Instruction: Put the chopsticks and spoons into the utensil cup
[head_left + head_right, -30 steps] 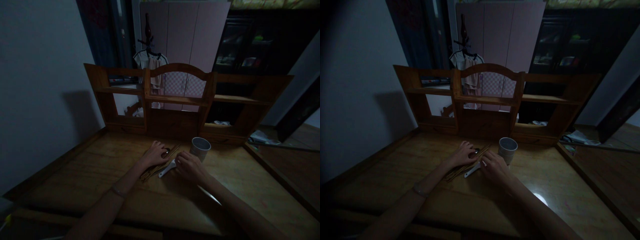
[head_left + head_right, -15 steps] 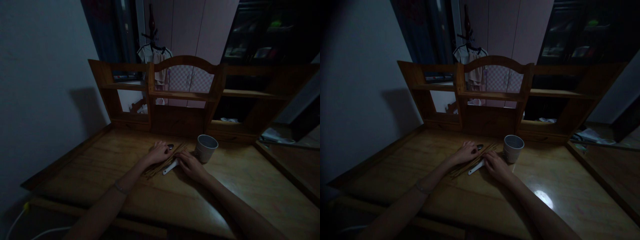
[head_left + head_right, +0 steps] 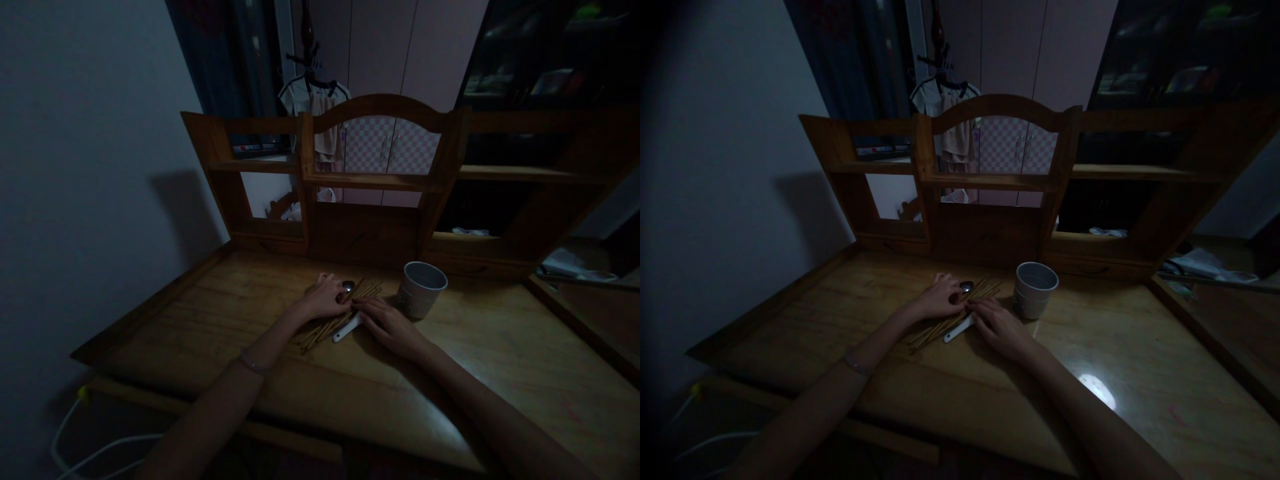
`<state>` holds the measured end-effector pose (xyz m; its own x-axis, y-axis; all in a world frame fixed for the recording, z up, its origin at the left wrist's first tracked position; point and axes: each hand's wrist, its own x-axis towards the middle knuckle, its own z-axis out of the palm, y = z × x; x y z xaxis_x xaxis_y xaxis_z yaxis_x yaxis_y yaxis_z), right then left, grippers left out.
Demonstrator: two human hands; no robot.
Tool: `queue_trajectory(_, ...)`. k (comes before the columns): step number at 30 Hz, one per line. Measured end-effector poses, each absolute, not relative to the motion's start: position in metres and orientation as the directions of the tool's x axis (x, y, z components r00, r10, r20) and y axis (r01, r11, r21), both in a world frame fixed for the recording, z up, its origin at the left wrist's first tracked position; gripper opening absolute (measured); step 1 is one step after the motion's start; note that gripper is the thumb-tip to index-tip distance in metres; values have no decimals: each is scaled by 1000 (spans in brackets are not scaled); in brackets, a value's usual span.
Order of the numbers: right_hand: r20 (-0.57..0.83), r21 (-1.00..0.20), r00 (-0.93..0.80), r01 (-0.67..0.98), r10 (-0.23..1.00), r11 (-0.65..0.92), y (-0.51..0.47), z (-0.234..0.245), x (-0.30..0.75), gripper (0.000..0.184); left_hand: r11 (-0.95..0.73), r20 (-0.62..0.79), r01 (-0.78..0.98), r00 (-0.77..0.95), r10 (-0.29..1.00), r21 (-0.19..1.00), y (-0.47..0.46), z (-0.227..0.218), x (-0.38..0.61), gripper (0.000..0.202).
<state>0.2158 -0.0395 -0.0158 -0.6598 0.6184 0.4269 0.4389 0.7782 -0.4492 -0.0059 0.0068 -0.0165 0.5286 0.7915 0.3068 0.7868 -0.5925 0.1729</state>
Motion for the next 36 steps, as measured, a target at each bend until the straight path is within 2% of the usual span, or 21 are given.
queue_trajectory(9, 407, -467, -664, 439, 627, 768, -42, -13, 215, 30, -590, 351, 803, 530, 772, 82, 6, -10, -12, 22)
queue_trajectory(18, 416, -482, -648, 437, 637, 759, -43, -14, 215, 28, -580, 327, 808, 522, 787, 106, 4, -8, -13, 8)
queue_trajectory(24, 433, -478, -641, 434, 634, 764, -44, -13, 214, 27, -635, 358, 759, 558, 748, 143, 1, -6, -10, 10)
queue_trajectory(32, 491, -471, -587, 442, 644, 763, -38, -16, 218, 30, -547, 305, 802, 472, 827, 242, 5, -11, -9, 16)
queue_trajectory(36, 496, -490, -556, 455, 667, 743, -34, -21, 218, 29, -534, 267, 794, 469, 842, 290, 2, -9, -7, 32)
